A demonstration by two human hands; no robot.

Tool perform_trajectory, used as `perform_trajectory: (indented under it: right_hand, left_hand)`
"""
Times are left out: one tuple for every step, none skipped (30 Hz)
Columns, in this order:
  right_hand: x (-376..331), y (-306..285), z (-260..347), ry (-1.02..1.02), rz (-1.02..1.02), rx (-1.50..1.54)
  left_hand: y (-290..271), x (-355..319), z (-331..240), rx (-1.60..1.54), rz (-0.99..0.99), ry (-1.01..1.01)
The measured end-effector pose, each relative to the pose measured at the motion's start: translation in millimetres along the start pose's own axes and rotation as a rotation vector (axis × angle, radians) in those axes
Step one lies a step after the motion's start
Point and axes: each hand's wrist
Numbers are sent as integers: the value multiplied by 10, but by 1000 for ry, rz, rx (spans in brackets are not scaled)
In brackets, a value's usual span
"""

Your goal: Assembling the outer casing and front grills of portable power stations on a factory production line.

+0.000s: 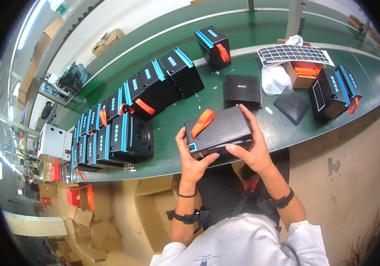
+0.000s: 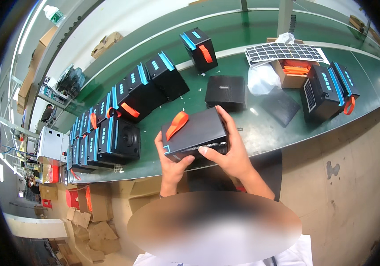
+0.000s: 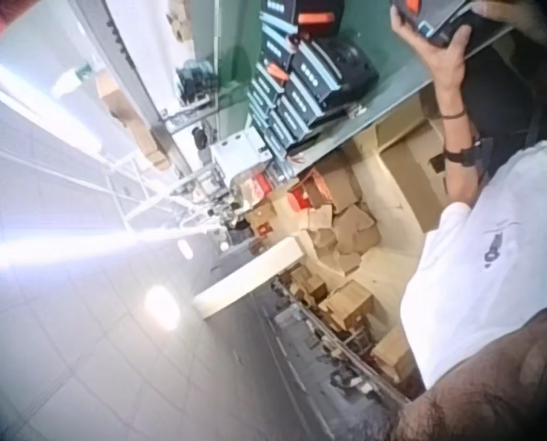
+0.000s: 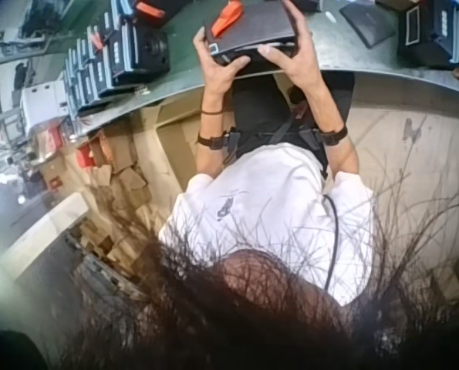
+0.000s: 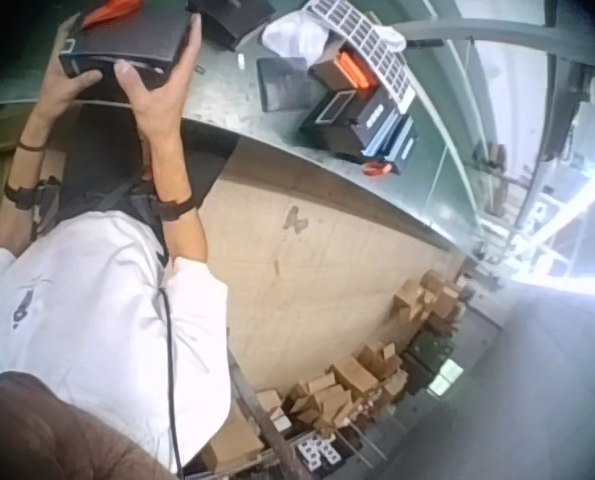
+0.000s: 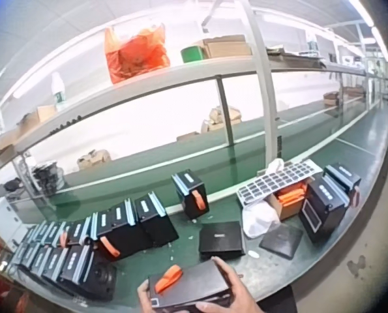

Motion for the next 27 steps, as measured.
perform_trajectory:
  right_hand:
    - [-4, 14, 18, 10, -4, -3]
    - [-6, 24, 25, 23, 2, -22]
    - [3, 29, 34, 34, 10, -41]
    - [0, 45, 41, 32, -7, -58]
    - [-18, 43, 28, 44, -5, -62]
    - [-31, 47, 7, 48, -24, -75]
    - [-44, 53, -12, 52, -43, -88]
    - [-58, 68, -17, 63, -39, -91]
    - [-78, 89, -16, 71, -56, -78]
    - [-81, 101, -15, 80, -73, -64]
    - [-71, 103, -17, 93, -68, -66]
    - [-60, 110, -14, 99, -70, -58]
    - [-50, 115, -12, 104, -71, -50]
    - [-49, 123, -10, 117, -68, -53]
    - [-51, 121, -9, 126, -75, -45]
    - [-53, 118, -9, 135, -81, -37]
    - [-50, 111, -12, 146, -79, -40]
    - [-48, 107, -15, 147, -82, -62]
    - [-45, 104, -16, 147, -86, -84]
    - [-43, 103, -16, 159, -83, -86]
    - [-42, 109, -14, 164, -89, -62]
    - [-39, 115, -10, 169, -96, -37]
    - [-35, 121, 2, 179, -96, -39]
    - [-28, 125, 22, 191, -99, -40]
    - [-22, 126, 37, 203, -103, -41]
    - [-16, 121, 46, 212, -105, -43]
    - [-7, 116, 55, 213, -101, -50]
  left_hand:
    - [-15, -20, 31, -38, 4, -4]
    - [-48, -40, 55, 1, 20, -5]
    - [-46, -33, 48, -6, 17, -13]
    - [-38, -26, 30, -5, 18, -29]
    - [-28, -21, 21, -5, 19, -45]
    - [-35, -17, 37, -11, 12, -51]
    - [-44, -16, 59, 41, 26, -24]
    - [-46, -14, 78, 94, 40, 2]
    - [-36, -19, 84, 89, 30, -6]
    - [-18, -22, 82, 51, 10, -8]
    - [-7, -25, 91, 14, -10, -9]
    - [-16, -32, 109, 8, -19, -18]
    - [-34, -39, 128, 32, -20, -1]
    - [-52, -49, 142, 56, -20, 15]
    - [-60, -48, 148, 50, -27, 7]
    - [-69, -47, 144, 103, -10, 14]
    - [-73, -46, 143, 157, 8, 19]
    - [-74, -49, 141, 152, 2, 11]
    - [-72, -52, 142, 159, 1, 13]
    - [-71, -55, 144, 167, 0, 14]
    - [-75, -55, 147, 162, -5, 5]
    - [-79, -54, 152, 154, 1, 4]
    - [-82, -56, 159, 146, 7, 2]
    - [-80, -59, 167, 141, 5, -6]
    - [-77, -65, 178, 150, -7, 6]
    - [-77, -72, 190, 160, -18, 17]
    - [-93, -78, 199, 155, -20, 9]
Point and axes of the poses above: each hand's wrist, its own x-axis towards the middle knuckle, its own y-axis out of the palm, z = x × y, and after that the axes turned 6 degrees about z, right-handed
